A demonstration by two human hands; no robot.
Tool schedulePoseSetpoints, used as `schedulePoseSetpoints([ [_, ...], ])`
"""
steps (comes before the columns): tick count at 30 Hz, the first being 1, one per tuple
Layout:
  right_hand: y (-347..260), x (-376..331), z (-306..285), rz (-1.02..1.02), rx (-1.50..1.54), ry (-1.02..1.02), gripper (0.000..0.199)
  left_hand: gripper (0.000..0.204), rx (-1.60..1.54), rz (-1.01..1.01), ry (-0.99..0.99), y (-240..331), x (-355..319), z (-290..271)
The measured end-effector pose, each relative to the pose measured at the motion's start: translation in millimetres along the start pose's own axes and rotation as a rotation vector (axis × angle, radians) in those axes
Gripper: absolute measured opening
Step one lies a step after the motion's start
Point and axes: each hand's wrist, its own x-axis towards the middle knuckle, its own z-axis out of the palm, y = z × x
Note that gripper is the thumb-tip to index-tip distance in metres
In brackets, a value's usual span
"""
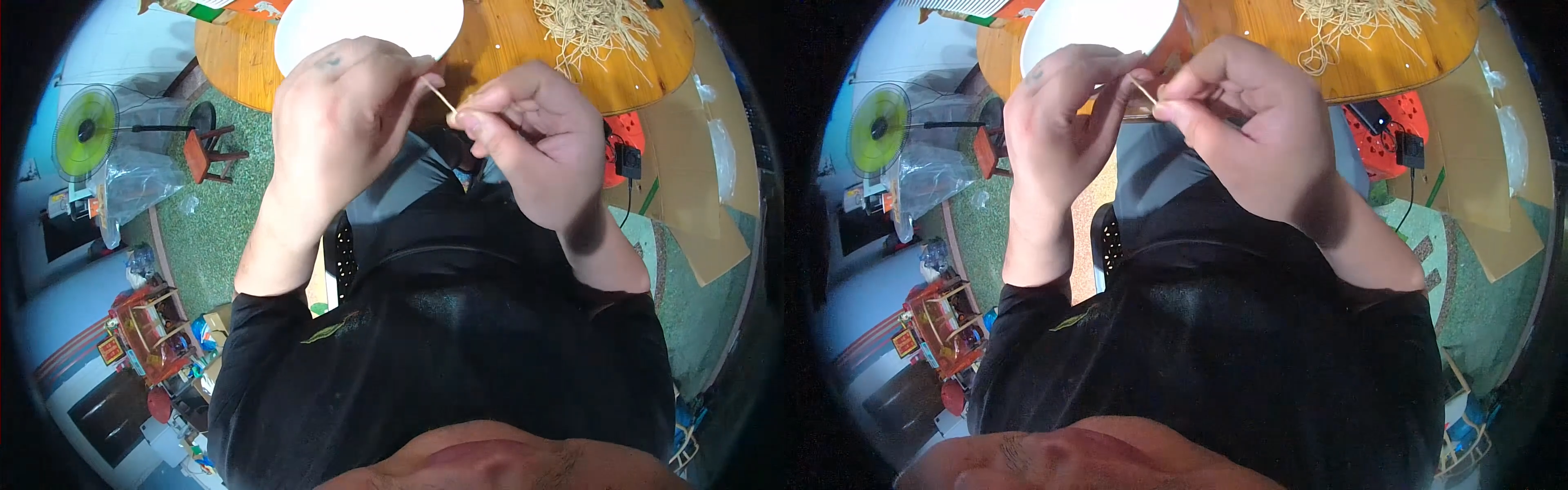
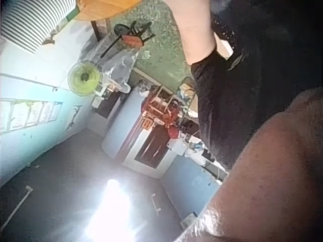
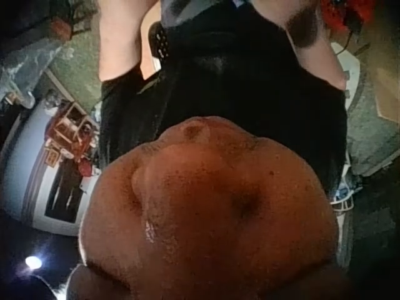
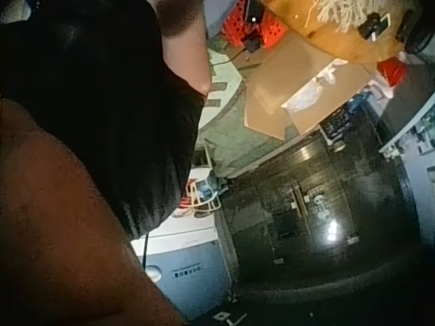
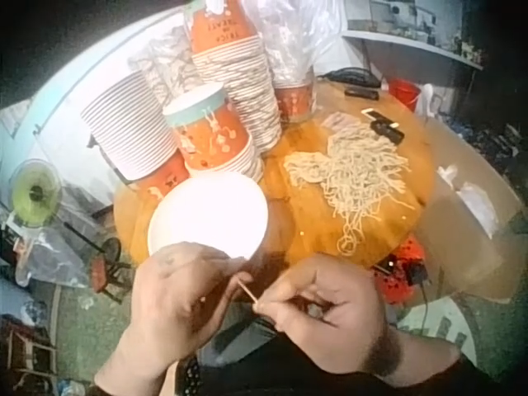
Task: Attaching strings or ties to paper bowls for packaging or preparation.
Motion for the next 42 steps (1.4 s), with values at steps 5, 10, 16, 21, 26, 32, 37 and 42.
schedulePoseSetpoints([
  [5,-12.9,-5.9,-34.5,0.290,-0.313,-0.236,0.042,0.011,0.111,-0.070,-0.024,-8.9,-12.0,-14.2],
  [10,-24.3,-8.2,-69.5,0.313,-0.721,-0.402,0.016,0.014,0.219,0.044,0.001,-29.1,-24.4,-29.0],
  [16,-35.9,6.2,-94.2,0.465,-0.815,-0.508,0.011,0.014,0.217,0.054,0.060,-82.9,-38.7,-61.5],
  [21,-43.2,6.9,-72.9,0.688,-0.209,-0.484,0.010,0.011,0.180,-0.002,0.040,-111.5,-47.9,-75.7],
  [26,-30.4,14.8,-64.3,0.300,0.429,-0.365,0.030,0.044,0.244,-0.233,0.411,-84.8,-67.6,-51.8],
  [32,-15.5,38.6,-60.3,0.113,0.573,-0.252,0.037,0.037,0.349,-0.016,0.220,12.4,-63.9,-9.8],
  [37,28.7,76.8,-39.6,-0.093,1.057,-0.403,0.030,0.029,0.229,-0.116,0.056,-17.7,-28.9,10.9],
  [42,-6.0,53.0,-34.6,0.222,0.602,0.192,0.023,0.020,0.122,-0.154,-0.061,-17.3,-39.8,-28.8],
])
